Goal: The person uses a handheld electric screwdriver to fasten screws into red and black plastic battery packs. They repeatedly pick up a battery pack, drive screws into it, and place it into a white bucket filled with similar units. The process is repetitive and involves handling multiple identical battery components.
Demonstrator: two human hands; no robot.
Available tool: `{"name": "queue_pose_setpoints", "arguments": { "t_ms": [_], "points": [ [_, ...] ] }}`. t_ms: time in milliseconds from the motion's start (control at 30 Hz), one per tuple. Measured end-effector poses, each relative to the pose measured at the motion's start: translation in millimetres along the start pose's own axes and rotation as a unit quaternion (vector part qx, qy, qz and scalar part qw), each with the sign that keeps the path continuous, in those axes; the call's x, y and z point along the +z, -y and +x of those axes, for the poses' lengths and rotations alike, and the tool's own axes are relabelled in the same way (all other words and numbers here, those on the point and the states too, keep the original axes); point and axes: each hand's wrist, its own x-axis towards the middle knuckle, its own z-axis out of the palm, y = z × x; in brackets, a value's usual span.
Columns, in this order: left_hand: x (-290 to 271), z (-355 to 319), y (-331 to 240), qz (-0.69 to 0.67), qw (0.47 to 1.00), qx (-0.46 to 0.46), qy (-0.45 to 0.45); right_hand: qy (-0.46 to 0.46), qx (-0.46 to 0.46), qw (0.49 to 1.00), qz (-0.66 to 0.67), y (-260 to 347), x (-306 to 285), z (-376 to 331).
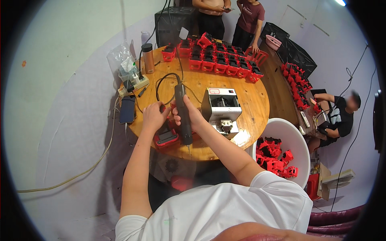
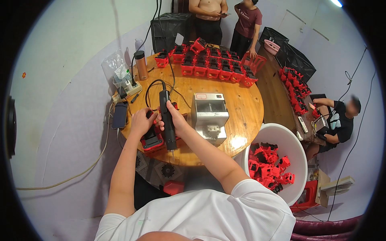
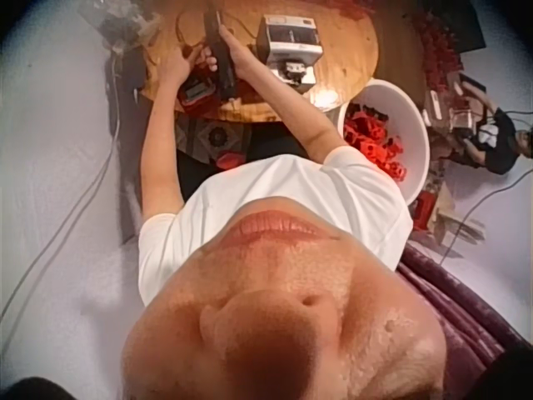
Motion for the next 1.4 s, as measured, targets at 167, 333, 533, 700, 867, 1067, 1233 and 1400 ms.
{"name": "queue_pose_setpoints", "arguments": {
  "t_ms": [167,333,533,700,867,1067,1233,1400],
  "points": [
    [0.4,0.3,0.4,0.005,1.000,0.003,0.006,-0.001,0.002,1.000,-0.003,0.5,-0.1,-0.2],
    [0.7,0.7,1.3,0.004,1.000,0.002,0.008,0.003,0.003,1.000,0.001,1.2,1.4,-1.2],
    [-1.7,1.1,-1.5,0.005,1.000,-0.001,0.010,0.009,0.003,1.000,0.006,0.5,-0.9,0.2],
    [0.4,1.0,0.3,0.009,1.000,0.002,0.003,0.003,0.003,1.000,0.004,0.6,-0.1,0.1],
    [0.5,1.7,0.4,0.007,1.000,0.002,0.004,0.007,0.003,1.000,0.007,0.1,-1.5,1.1],
    [1.6,2.2,2.1,0.007,1.000,0.012,-0.003,0.006,0.003,1.000,0.005,0.7,-1.1,0.9],
    [4.0,1.9,3.8,-0.001,1.000,0.017,-0.019,0.007,-0.002,1.000,0.001,-0.2,-2.9,1.5],
    [4.2,3.5,3.3,-0.011,0.999,-0.027,0.023,0.001,0.000,1.000,0.003,1.0,-0.1,-0.2]
  ]
}}
